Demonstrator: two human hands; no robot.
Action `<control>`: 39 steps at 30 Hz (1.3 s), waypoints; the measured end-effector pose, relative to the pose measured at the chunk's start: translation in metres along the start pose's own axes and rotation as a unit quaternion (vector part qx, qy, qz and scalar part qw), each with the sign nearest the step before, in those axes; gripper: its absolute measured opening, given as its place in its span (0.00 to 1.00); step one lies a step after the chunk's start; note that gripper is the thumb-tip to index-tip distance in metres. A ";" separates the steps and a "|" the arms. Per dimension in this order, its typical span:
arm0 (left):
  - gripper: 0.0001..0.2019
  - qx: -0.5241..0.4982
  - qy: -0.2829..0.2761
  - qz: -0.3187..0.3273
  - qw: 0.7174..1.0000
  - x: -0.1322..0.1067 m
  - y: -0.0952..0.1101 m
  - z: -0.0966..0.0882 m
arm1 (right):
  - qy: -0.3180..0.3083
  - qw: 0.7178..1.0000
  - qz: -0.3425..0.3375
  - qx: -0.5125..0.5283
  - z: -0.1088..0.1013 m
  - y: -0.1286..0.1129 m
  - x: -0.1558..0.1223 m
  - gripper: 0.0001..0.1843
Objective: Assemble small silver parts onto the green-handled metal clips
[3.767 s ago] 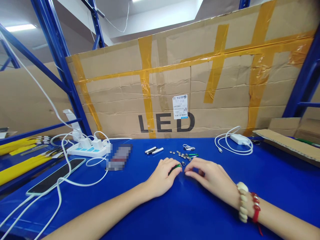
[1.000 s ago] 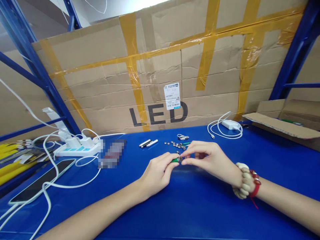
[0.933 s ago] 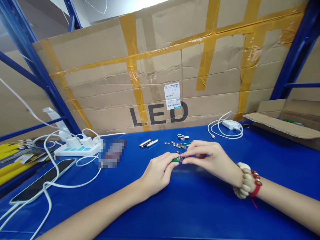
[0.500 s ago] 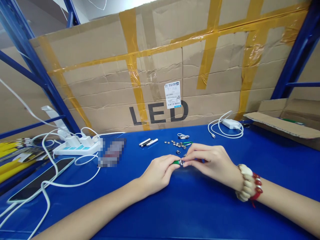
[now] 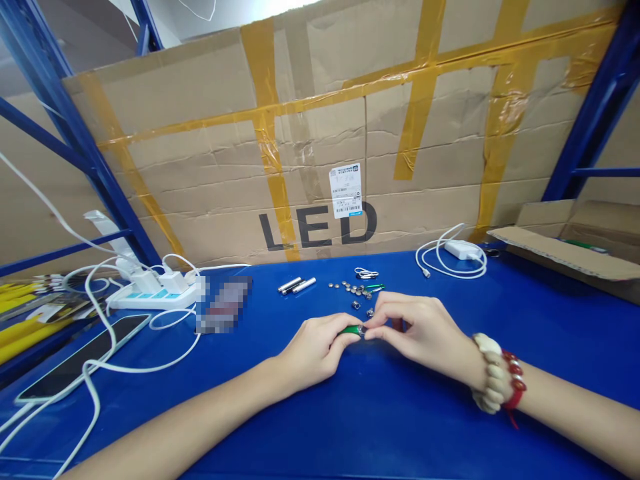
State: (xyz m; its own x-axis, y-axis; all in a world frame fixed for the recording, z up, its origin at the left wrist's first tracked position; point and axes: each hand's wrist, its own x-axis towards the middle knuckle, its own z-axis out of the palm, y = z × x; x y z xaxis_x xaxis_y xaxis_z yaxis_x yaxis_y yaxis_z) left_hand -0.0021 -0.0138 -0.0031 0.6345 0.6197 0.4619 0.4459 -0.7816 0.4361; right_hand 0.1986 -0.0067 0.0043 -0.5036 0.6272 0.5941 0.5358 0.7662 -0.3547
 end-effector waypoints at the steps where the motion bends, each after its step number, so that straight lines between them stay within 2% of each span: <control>1: 0.10 0.001 0.002 0.001 1.000 0.000 0.000 0.000 | -0.002 1.000 0.006 0.004 0.000 0.000 0.000 0.10; 12: 0.09 -0.004 0.033 0.010 0.999 0.000 -0.003 0.003 | -0.047 0.986 0.139 0.081 0.004 0.000 0.005 0.12; 22: 0.09 -0.015 0.038 0.025 0.999 0.001 -0.003 0.002 | -0.124 0.929 0.261 0.230 0.005 0.002 0.008 0.19; 25: 0.09 -0.017 0.028 0.023 0.999 0.001 -0.002 0.001 | -0.136 0.921 0.266 0.248 0.005 0.005 0.008 0.19; 29: 0.09 -0.024 0.005 -0.020 0.999 0.001 0.000 0.000 | -0.150 0.916 0.260 0.267 0.004 0.007 0.009 0.18; 33: 0.08 -0.049 0.008 -0.051 0.997 -0.002 -0.002 0.002 | -0.164 0.910 0.251 0.287 0.004 0.008 0.009 0.17; 39: 0.06 -0.061 -0.001 -0.037 0.997 -0.004 -0.004 0.003 | -0.176 0.913 0.239 0.280 0.006 0.009 0.009 0.15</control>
State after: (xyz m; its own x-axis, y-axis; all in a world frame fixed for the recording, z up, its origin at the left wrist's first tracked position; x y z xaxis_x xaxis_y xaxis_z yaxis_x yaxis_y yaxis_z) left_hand -0.0048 -0.0138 -0.0091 0.6041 0.6755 0.4229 0.4123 -0.7190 0.5595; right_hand 0.1947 0.0066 0.0022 -0.5418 0.8395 0.0401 0.3715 0.2820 -0.8846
